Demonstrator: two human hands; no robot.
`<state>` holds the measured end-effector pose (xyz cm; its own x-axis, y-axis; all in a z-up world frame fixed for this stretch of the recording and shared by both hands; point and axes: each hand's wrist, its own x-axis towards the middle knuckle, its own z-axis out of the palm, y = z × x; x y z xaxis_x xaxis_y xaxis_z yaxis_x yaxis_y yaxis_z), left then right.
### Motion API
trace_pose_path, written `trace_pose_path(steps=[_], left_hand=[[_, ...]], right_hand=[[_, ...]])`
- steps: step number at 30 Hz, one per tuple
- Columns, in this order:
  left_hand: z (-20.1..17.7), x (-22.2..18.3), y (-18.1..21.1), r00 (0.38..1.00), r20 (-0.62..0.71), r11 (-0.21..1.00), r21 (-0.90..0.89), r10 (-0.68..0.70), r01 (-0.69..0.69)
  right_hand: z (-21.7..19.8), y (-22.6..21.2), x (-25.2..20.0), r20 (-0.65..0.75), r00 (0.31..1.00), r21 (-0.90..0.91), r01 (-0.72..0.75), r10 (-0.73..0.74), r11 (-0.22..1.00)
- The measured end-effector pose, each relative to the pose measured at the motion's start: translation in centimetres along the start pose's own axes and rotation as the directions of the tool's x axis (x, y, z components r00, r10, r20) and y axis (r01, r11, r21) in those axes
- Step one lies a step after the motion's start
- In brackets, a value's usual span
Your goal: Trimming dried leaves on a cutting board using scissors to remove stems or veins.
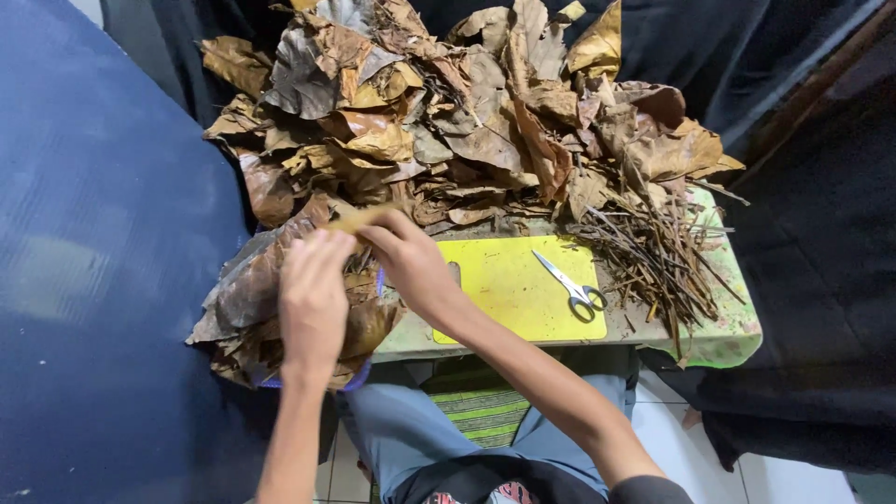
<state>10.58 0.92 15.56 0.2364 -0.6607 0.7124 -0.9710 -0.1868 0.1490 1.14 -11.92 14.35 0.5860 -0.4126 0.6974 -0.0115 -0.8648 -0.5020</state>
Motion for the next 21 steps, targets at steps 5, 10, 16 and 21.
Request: trace_pose_path(steps=[5,10,16,21], left_hand=[[-2.1,-1.5,-3.7,0.993,-0.012,0.982,0.150,-0.119,0.119],[0.3,-7.0,-6.8,0.935,0.125,0.929,0.214,-0.333,0.302],[1.2,-9.0,-7.0,0.791,0.311,0.847,0.264,-0.527,0.461],[1.7,-9.6,-7.2,0.782,0.350,0.850,0.322,-0.516,0.416]], right_hand=[[8.4,-0.6,0.6,0.031,0.997,-0.006,0.064,-0.064,0.998],[13.4,-0.9,-1.6,0.197,0.978,-0.046,0.072,-0.062,0.996],[14.9,-1.3,-3.8,0.378,0.925,-0.248,0.143,-0.041,0.958],[17.5,0.7,-5.1,0.418,0.907,-0.255,0.167,-0.047,0.952]])
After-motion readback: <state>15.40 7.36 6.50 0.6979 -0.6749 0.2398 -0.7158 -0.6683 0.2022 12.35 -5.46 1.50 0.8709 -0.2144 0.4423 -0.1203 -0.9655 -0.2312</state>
